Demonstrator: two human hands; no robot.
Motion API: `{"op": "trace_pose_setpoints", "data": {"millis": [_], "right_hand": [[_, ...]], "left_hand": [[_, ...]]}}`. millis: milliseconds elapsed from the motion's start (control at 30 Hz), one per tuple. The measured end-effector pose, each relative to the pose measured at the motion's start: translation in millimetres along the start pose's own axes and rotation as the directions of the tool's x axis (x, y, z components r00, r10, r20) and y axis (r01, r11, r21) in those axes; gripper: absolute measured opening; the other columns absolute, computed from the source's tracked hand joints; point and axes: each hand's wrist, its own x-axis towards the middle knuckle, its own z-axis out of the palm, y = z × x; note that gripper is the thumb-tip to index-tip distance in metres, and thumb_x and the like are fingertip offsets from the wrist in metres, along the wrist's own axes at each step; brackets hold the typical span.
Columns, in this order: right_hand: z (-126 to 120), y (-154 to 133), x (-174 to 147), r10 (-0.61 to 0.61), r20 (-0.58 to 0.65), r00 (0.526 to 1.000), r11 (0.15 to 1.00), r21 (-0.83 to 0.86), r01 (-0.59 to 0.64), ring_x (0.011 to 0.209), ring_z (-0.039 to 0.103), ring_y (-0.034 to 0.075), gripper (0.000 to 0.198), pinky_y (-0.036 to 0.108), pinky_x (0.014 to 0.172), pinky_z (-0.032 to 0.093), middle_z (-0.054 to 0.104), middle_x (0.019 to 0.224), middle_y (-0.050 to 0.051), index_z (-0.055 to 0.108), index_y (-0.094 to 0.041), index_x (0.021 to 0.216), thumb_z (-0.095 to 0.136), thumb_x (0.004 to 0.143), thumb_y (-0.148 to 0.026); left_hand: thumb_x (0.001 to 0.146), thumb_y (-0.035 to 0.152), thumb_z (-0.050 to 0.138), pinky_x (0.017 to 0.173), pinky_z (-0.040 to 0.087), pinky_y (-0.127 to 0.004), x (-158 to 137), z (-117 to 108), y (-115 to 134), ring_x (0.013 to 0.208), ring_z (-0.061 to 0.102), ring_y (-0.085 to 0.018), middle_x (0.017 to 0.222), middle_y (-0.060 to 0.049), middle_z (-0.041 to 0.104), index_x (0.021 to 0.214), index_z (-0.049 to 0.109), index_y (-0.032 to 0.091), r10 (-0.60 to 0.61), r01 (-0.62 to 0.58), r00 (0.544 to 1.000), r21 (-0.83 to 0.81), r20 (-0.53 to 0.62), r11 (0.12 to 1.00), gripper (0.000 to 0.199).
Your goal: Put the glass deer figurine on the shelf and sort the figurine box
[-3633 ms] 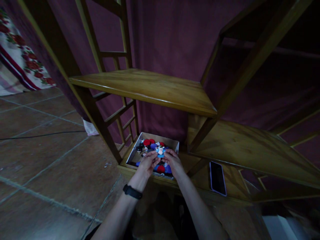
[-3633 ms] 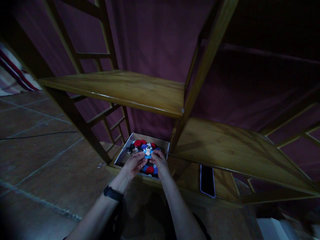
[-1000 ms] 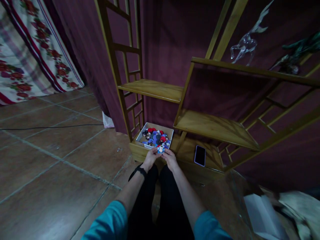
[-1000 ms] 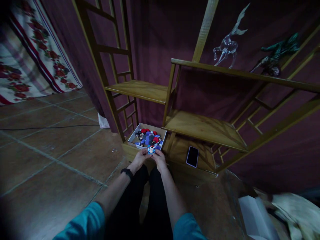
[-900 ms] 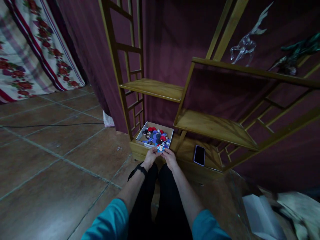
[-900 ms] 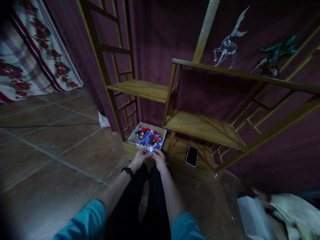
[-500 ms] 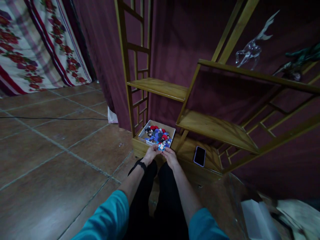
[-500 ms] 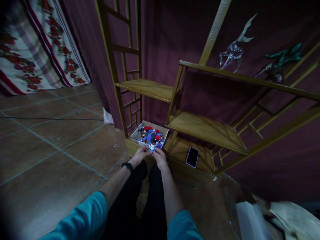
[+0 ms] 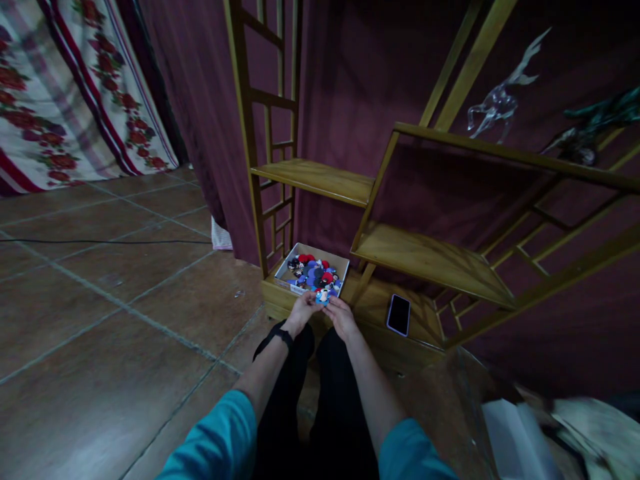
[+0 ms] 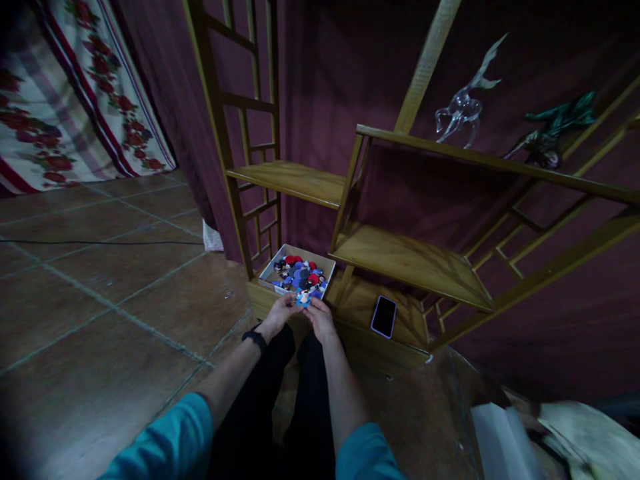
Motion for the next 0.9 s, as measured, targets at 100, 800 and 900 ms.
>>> {"op": "trace_pose_setpoints", "data": {"millis": [100,800,900], "right_hand": [[-0.4,0.1,0.7,0.006,0.002,1.0,1.0,0.019,-0.006,0.087,0.064,0.017,0.032,0.033,0.085,0.047,0.069,0.091,0.004,0.067,-0.018,0.088,0.075,0.056,-0.018],[0.2,-1.7,0.3,0.02,-0.022,1.0,1.0,-0.013,-0.02,0.082,0.065,0.017,0.037,0.032,0.081,0.049,0.07,0.089,0.004,0.065,-0.017,0.087,0.077,0.052,-0.02],[-1.8,-2.2,1.0,0.021,-0.039,0.999,1.0,0.009,-0.02,0.08,0.064,0.016,0.033,0.033,0.081,0.049,0.07,0.086,0.004,0.065,-0.017,0.086,0.076,0.055,-0.023]], "left_hand": [[0.047,0.021,0.079,0.066,0.041,-0.025,0.6,-0.1,-0.2,0.062,0.053,-0.011,0.072,-0.001,0.064,0.078,0.064,0.014,-0.009,0.01,1.0,-0.023,0.018,1.0,0.035],[0.051,0.018,0.08,0.062,0.041,-0.022,2.5,0.3,2.5,0.061,0.055,-0.01,0.073,-0.003,0.065,0.091,0.066,0.013,-0.159,0.168,0.984,-0.123,0.077,0.978,0.043],[0.053,0.017,0.079,0.064,0.043,-0.023,2.3,0.7,3.8,0.068,0.059,-0.011,0.083,-0.005,0.065,0.093,0.064,0.014,-0.18,0.195,0.979,-0.204,0.093,0.959,0.043]]}}
